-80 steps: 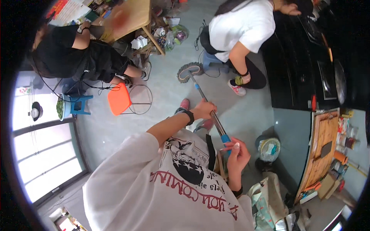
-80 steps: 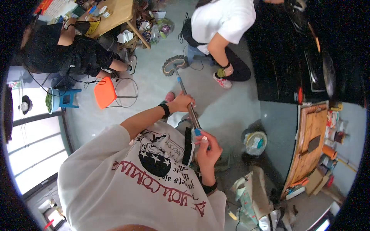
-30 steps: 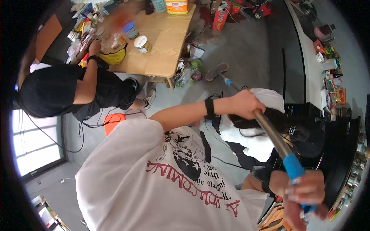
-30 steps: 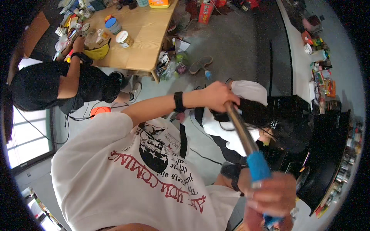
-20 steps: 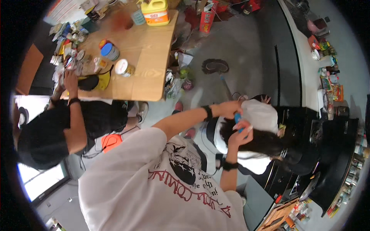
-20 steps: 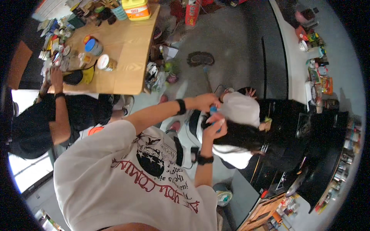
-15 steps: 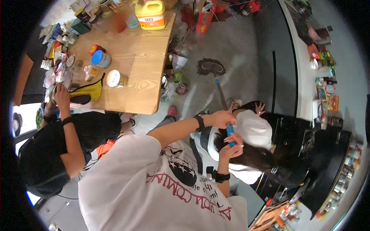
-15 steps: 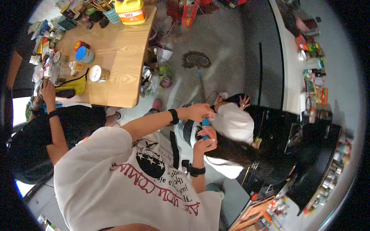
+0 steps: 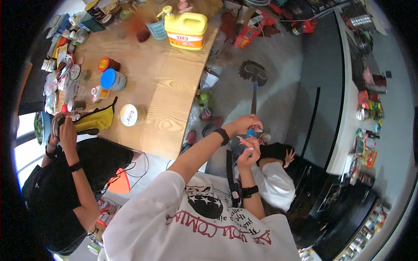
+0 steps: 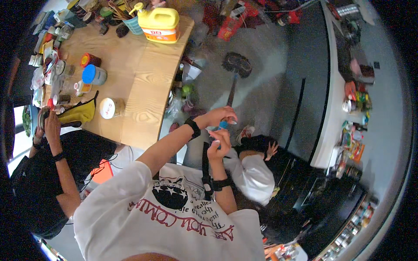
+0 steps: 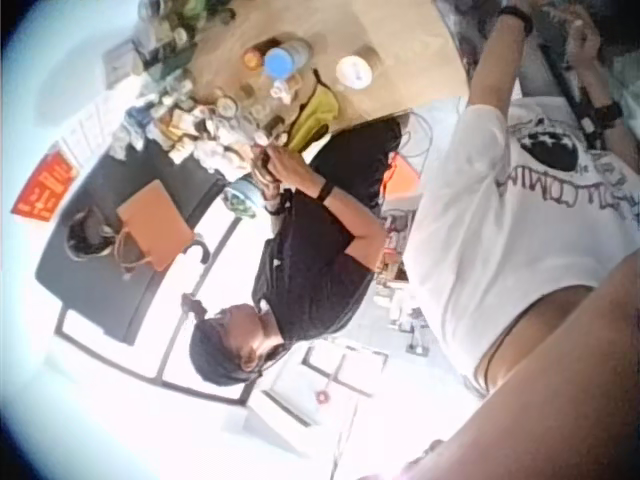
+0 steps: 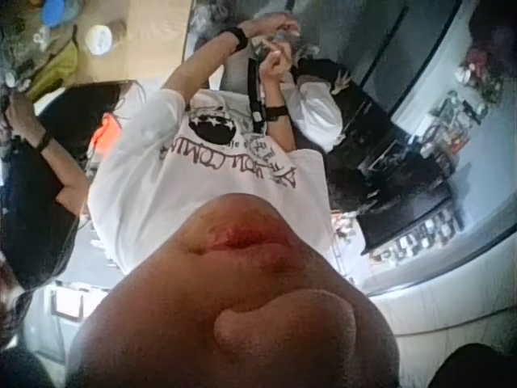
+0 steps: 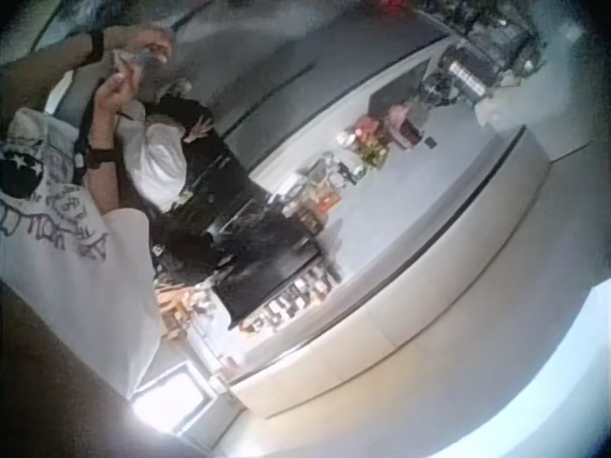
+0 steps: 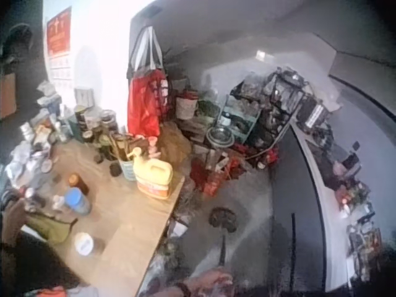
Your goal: The person assembles a mop by screwing the handle segments together and attaching the mop head, while periodically rinsing their hands at a sink.
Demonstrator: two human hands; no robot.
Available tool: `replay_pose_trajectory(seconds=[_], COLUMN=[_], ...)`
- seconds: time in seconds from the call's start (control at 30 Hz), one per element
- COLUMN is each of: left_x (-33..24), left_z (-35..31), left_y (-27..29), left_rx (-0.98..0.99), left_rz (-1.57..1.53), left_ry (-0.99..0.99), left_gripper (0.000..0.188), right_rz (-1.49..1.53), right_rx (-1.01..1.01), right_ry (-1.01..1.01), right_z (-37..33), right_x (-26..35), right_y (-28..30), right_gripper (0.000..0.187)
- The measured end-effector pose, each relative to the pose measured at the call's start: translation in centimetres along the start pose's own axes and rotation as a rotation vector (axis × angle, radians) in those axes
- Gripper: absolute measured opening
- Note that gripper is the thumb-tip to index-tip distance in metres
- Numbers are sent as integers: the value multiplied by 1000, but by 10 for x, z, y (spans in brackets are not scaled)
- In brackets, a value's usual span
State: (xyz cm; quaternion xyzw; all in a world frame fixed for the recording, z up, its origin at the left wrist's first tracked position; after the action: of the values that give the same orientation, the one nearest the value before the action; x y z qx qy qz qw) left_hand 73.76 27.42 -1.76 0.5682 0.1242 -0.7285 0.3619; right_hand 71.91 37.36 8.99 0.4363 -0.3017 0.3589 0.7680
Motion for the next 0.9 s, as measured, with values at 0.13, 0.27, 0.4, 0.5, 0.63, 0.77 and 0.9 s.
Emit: replay_pose_trajectory(seconds=[0.13, 0.27, 0.4, 0.5, 0.63, 0.77, 0.9], left_x=[-5, -12, 9, 9, 40, 80, 134], left_z=[28, 74, 111, 164, 223, 272, 312], left_y=[33, 59, 70, 89, 86, 72, 50], left_rx=[-20, -113, -203, -74, 44, 86, 127], left_rz=[-158, -79, -252, -116, -222, -216, -343], left_ry=[92, 75, 261, 183, 181, 210, 158], left_gripper=[31, 32, 25, 24, 27, 35, 41], right_rz=[32, 165, 86, 110, 118, 211, 164], right_rx=[25, 117, 311, 362, 280, 228, 65], right_ry=[82, 181, 385, 287, 178, 1, -16], right_z=[47, 100, 153, 181, 216, 244, 267], right_x=[-5, -27, -50, -83, -124, -159, -198], right_y=[-4, 6, 6, 11, 32, 60, 87], right_gripper=[50, 43, 43, 39, 36, 32, 25])
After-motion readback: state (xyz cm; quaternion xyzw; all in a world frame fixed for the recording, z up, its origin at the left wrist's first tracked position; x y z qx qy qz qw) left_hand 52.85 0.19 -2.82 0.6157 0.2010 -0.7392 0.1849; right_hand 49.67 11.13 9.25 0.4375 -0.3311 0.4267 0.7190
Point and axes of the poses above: each hand's wrist, its own z-axis towards the middle knuckle, its own y-axis out of the back of the hand, x = y × z, the point moved 4 cm from there along z, towards the middle knuckle, and after that the axes turned 2 degrees about x, right-handed, at the moved point
